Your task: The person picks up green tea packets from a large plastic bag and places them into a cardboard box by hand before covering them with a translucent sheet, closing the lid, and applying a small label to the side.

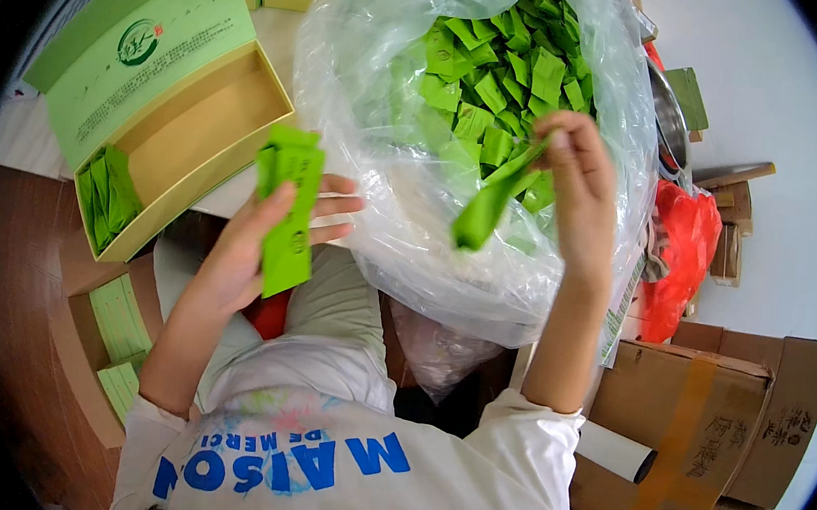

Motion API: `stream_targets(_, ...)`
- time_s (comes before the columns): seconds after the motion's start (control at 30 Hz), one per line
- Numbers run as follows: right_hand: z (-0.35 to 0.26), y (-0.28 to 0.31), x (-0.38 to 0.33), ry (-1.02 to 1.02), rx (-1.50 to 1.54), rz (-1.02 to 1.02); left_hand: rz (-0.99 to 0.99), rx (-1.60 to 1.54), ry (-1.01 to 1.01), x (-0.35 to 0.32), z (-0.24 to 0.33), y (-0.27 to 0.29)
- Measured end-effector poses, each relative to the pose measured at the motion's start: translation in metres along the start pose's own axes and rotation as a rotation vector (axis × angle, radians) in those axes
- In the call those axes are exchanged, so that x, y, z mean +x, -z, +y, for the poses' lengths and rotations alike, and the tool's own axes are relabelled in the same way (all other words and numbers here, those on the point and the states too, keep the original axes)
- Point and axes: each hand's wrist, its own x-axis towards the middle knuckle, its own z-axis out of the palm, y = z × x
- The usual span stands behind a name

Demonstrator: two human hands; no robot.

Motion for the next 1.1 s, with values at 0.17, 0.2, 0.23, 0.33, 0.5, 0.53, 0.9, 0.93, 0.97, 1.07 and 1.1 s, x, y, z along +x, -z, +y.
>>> stream_targets(0.17,-0.003,-0.085,-0.021,-0.039,-0.139,-0.213,-0.095,0.091,-0.008,0.015,-0.018,-0.025)
stream_targets(0.2,0.002,-0.093,-0.023,0.143,-0.322,-0.165,-0.121,0.197,0.008,0.012,-0.019,-0.026)
stream_targets(0.23,0.001,-0.096,-0.022,0.193,-0.373,-0.123,-0.133,0.249,0.015,0.008,-0.020,-0.026)
stream_targets(0.33,0.016,-0.081,-0.002,0.255,-0.575,0.080,-0.127,0.122,0.113,-0.007,-0.019,-0.018)
stream_targets(0.5,0.107,0.008,0.076,0.338,-1.161,0.311,-0.073,0.032,0.087,-0.015,-0.015,-0.010)
stream_targets(0.53,0.132,0.023,0.089,0.346,-1.160,0.308,-0.070,0.031,0.080,-0.015,-0.014,-0.010)
stream_targets(0.9,0.111,0.054,0.087,-0.067,-0.293,0.316,0.002,0.034,0.051,-0.016,-0.005,0.003)
stream_targets(0.93,0.094,0.044,0.077,-0.067,-0.297,0.317,-0.001,0.031,0.052,-0.014,-0.005,0.003)
stream_targets(0.97,0.073,0.027,0.066,-0.111,-0.008,0.327,0.002,0.036,0.025,-0.012,-0.006,0.004)
stream_targets(1.07,0.032,-0.016,0.034,-0.286,0.565,0.333,0.027,0.033,-0.036,-0.005,-0.012,0.003)
stream_targets(1.1,0.025,-0.028,0.023,-0.345,0.673,0.211,0.068,0.031,-0.080,-0.005,-0.014,0.004)
